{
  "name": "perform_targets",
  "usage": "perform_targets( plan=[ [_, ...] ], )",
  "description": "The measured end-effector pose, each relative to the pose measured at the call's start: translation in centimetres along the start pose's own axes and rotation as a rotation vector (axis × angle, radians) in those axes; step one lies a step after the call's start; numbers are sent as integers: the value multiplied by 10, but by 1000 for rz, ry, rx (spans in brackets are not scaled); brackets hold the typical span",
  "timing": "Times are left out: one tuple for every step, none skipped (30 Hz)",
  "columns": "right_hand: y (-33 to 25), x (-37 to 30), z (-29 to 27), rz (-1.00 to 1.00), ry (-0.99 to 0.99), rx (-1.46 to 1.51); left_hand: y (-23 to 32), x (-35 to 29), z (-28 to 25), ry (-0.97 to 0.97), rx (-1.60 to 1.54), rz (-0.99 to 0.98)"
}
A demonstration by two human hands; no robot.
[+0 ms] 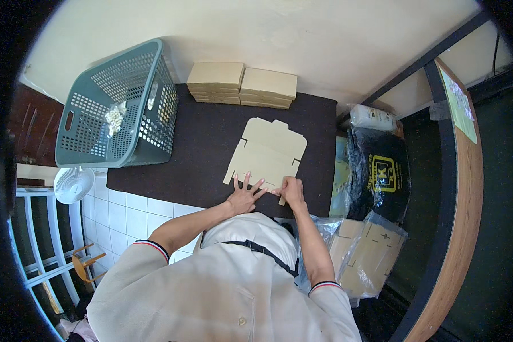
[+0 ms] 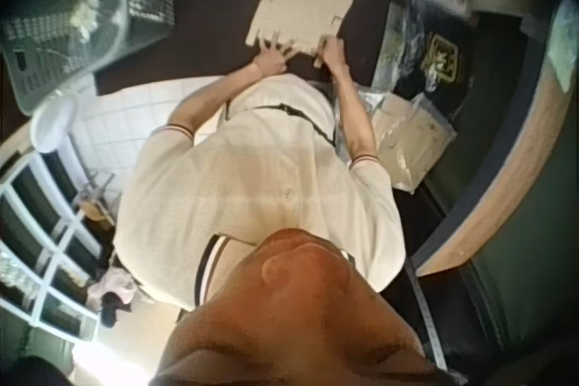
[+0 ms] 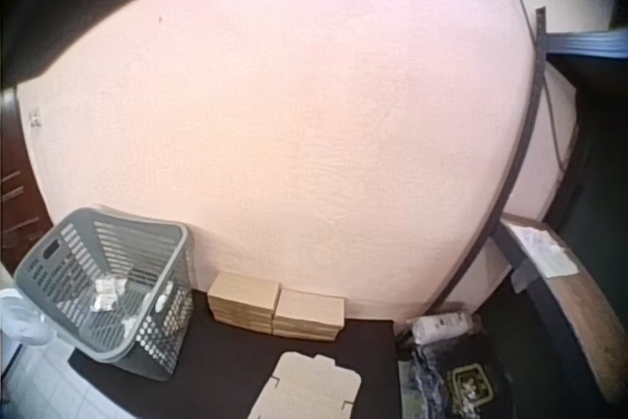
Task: Assembling cardboard boxes and filling them with packaged food bags from a bin.
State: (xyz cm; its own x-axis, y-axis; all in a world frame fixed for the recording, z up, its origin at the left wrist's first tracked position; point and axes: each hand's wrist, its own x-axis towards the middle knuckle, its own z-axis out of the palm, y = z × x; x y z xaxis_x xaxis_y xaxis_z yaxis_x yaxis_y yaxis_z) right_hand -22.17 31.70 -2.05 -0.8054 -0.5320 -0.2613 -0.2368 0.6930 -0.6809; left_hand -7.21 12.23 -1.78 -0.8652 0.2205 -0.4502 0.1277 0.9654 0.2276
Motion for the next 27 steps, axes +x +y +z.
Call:
perform_targets(
  plan=[
    [1,-1,3,-39,37,-18,-1,0,-2,4,19,11],
    [2,-1,3,-43,40,-16,-3,-1,-4,6,23,10],
    [3,0,2,-60,25,-44,-5,-2,-6,3,45,33],
    [4,1,0,-80,11,-74,-6,-1,-9,3,68,55],
    [4,2,-2,-87,17,-76,-8,0,-11,10,73,53],
    [4,3,-3,-92,4,-79,-9,0,-14,15,83,64],
    [2,4,-5,-97,-5,-83,-12,2,-15,20,96,77],
    [-1,3,-5,-105,7,-86,-16,0,-16,32,104,77],
    [-4,0,-4,-124,7,-109,-21,-3,-16,18,45,95],
    [-5,-4,-3,-142,12,-123,-23,-6,-18,0,-4,112],
    [-6,-6,-3,-123,11,-142,-24,-7,-20,-5,-37,129],
    [-7,-7,-2,-132,27,-137,-27,-6,-23,3,-19,129],
    [-9,-10,0,-149,71,-178,-29,-8,-21,18,-66,143],
    [-7,-10,4,-171,119,-218,-35,-8,-18,37,-108,155],
    [-3,-14,8,-165,123,-211,-39,-10,2,313,-189,154],
    [-3,-16,11,-174,129,-209,-48,-7,4,319,-181,150],
    [-4,-21,15,-61,215,-79,-55,-8,3,487,-380,41],
    [-4,-22,18,53,298,53,-62,-7,3,652,-580,-69],
    [-2,-29,20,225,442,14,-56,-12,-23,780,-548,-249],
    [-6,-29,22,227,438,20,-65,-8,-28,792,-583,-434],
    [-10,-27,24,277,521,12,-79,-1,-28,750,-591,-549],
    [-12,-23,24,323,599,-1,-94,7,-24,709,-603,-670],
    [-13,-19,24,330,602,1,-101,15,-36,704,-601,-665],
    [-13,-15,25,363,600,7,-107,22,-48,548,-674,-751],
    [-14,-9,26,395,599,14,-109,27,-58,389,-742,-833],
    [-15,-5,26,430,604,23,-104,28,-67,386,-735,-822],
    [-15,-3,25,438,613,27,-97,30,-75,376,-706,-859]
  ],
)
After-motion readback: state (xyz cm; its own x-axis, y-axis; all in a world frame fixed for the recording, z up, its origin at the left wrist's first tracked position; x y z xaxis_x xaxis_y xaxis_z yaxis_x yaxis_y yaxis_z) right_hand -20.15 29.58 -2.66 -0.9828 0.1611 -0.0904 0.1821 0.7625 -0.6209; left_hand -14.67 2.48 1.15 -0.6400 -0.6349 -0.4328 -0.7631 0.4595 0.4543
